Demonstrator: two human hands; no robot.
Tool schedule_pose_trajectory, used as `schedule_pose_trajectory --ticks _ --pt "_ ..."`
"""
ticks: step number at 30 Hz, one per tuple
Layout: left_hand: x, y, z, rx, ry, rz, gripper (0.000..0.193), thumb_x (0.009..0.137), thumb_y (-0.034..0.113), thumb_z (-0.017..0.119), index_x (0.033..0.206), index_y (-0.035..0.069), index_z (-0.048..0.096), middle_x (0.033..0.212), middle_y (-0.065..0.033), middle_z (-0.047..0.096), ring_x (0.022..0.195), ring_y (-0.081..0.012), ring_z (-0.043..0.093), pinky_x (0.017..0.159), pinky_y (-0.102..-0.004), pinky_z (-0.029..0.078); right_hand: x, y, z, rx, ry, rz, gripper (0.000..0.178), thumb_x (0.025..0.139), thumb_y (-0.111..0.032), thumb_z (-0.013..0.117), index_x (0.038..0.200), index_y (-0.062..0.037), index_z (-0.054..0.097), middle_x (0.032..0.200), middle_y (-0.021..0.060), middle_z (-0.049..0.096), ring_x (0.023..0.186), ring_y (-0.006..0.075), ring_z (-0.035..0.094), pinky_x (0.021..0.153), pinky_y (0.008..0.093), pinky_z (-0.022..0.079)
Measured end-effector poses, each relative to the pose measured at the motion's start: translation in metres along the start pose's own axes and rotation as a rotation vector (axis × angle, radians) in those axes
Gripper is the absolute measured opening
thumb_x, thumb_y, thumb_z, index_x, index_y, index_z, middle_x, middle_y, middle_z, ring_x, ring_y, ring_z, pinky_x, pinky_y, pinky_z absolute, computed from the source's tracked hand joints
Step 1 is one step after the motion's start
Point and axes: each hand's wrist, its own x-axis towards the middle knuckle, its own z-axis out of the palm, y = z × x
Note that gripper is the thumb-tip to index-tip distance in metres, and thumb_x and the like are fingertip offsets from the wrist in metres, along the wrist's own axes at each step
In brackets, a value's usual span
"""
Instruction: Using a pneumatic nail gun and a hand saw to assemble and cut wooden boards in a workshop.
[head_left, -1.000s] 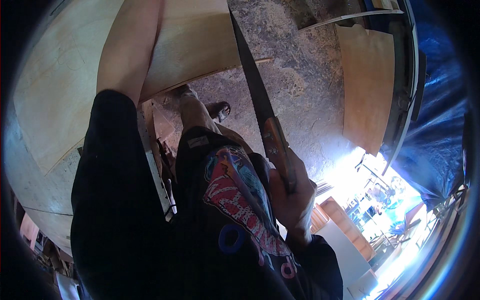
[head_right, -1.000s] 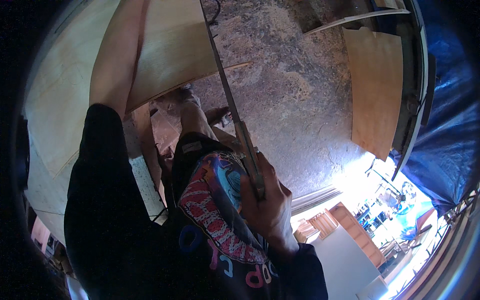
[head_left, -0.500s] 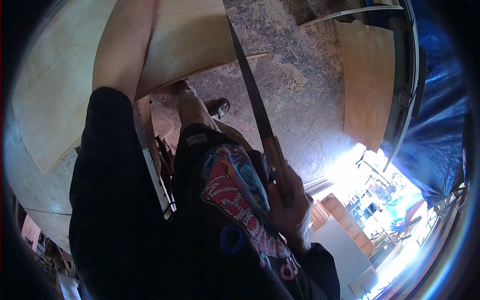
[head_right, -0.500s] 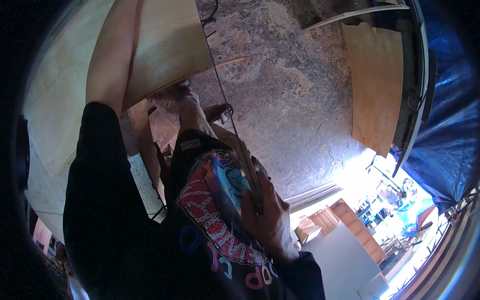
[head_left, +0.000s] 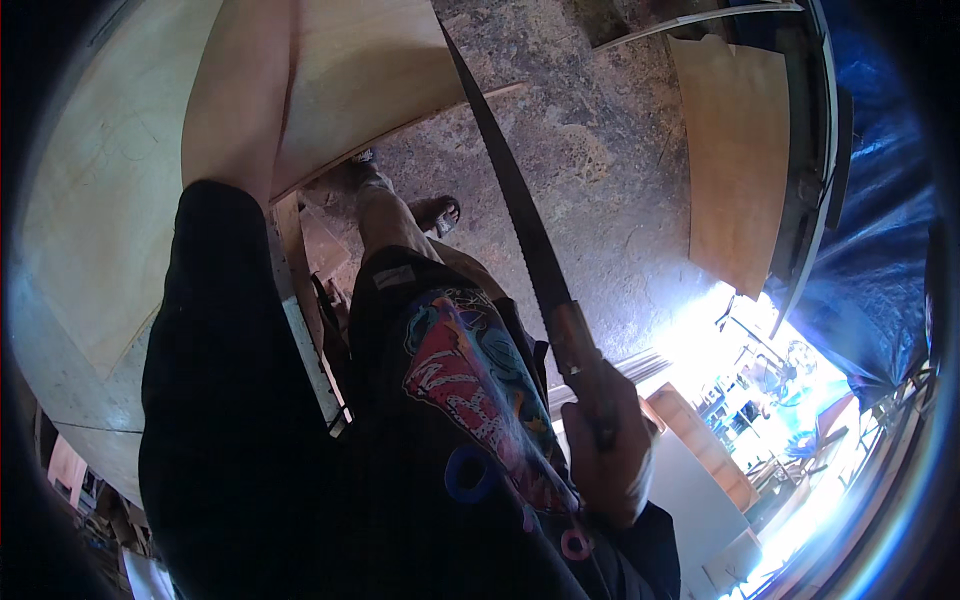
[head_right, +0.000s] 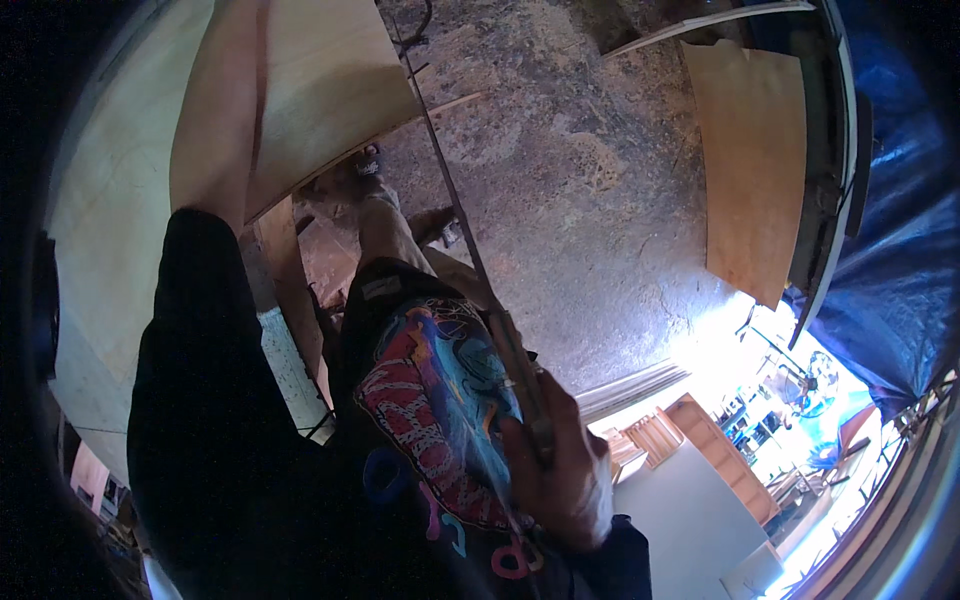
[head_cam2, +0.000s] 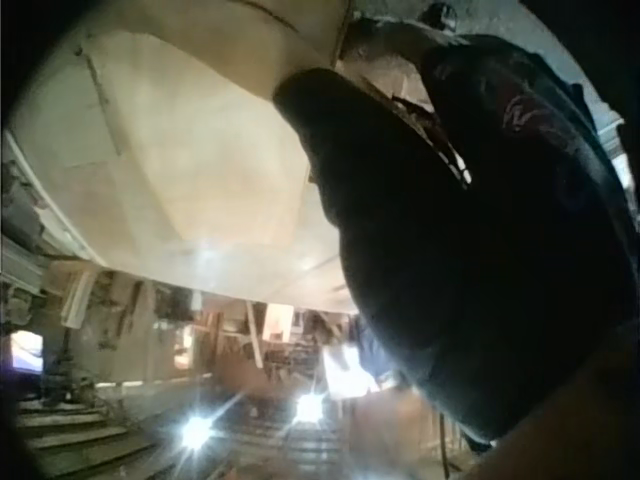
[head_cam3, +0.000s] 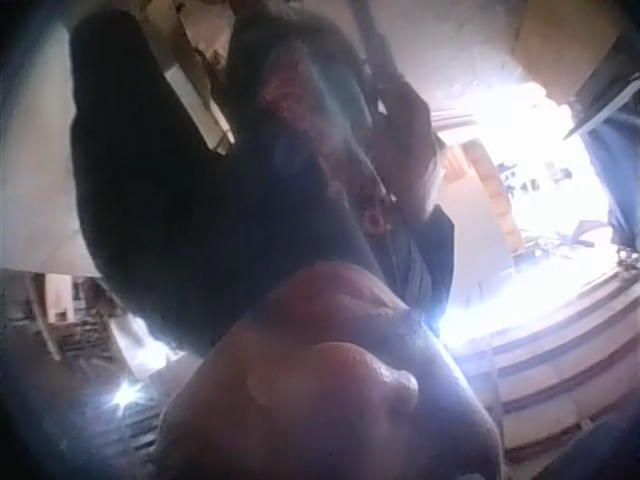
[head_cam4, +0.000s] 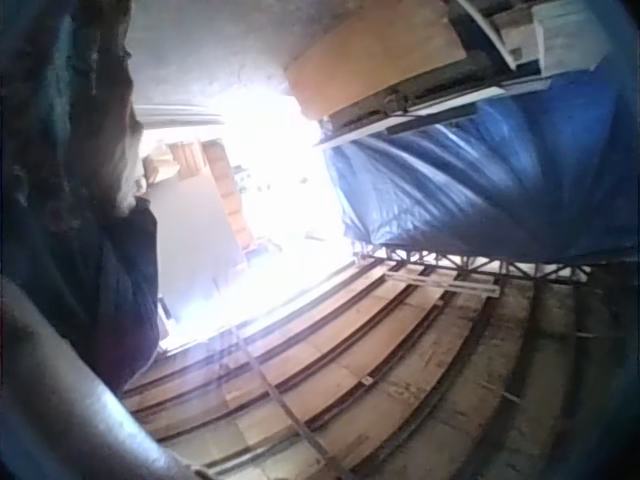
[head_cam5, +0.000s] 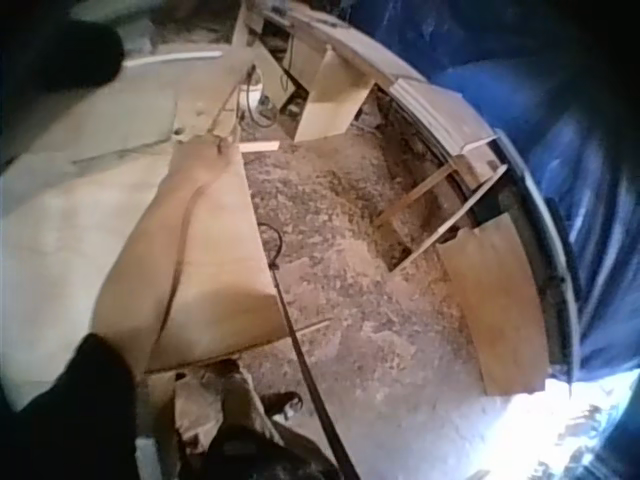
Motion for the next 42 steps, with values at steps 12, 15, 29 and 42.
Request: schedule_pose_trajectory --ticks 12,15,29,42 --pt "-0.023 0.017 -0.041 -0.454 0.21 0.233 0.034 0.086 0.036 0.056 0.098 0.005 0.062 0.091 -0.0199 0.064 0.086 -0.04 0.06 0.079 -0.0498 0.047 -0.003 0.025 -0.004 0.247 0.04 0.029 0.056 0.083 -0.009 0.066 0.133 -0.0107 0.041 0.085 0.0171 0.068 0.076 0.0249 0.069 0.066 0.0351 0.051" --pt "-0.061 -0.006 -0.035 -0.334 -0.395 0.18 0.061 0.078 0.051 0.064 0.117 0.004 0.059 0.12 -0.0196 0.058 0.109 -0.0363 0.056 0.095 -0.0444 0.042 0.002 0.027 -0.009 0.185 0.005 -0.097 0.057 0.085 -0.01 0.064 0.136 -0.0103 0.038 0.09 0.0189 0.069 0.08 0.0269 0.069 0.07 0.0359 0.052" --pt "-0.242 0.027 -0.095 0.03 -0.16 0.649 0.08 0.082 0.052 0.058 0.145 0.01 0.031 0.15 -0.012 0.027 0.138 -0.0385 0.025 0.107 -0.0619 0.019 0.034 0.062 -0.01 0.237 0.037 -0.471 0.052 0.09 -0.018 0.055 0.137 -0.0068 0.034 0.097 0.0281 0.064 0.09 0.0459 0.062 0.074 0.0491 0.052" --pt "-0.248 0.039 -0.102 0.232 -0.235 0.608 0.094 0.071 0.023 0.073 0.148 0.01 0.02 0.15 -0.014 0.021 0.137 -0.0396 0.023 0.108 -0.0585 0.025 0.041 0.078 -0.028 0.259 0.05 -0.6 0.049 0.09 -0.017 0.056 0.134 -0.004 0.039 0.104 0.0276 0.062 0.099 0.0444 0.059 0.08 0.0468 0.049"
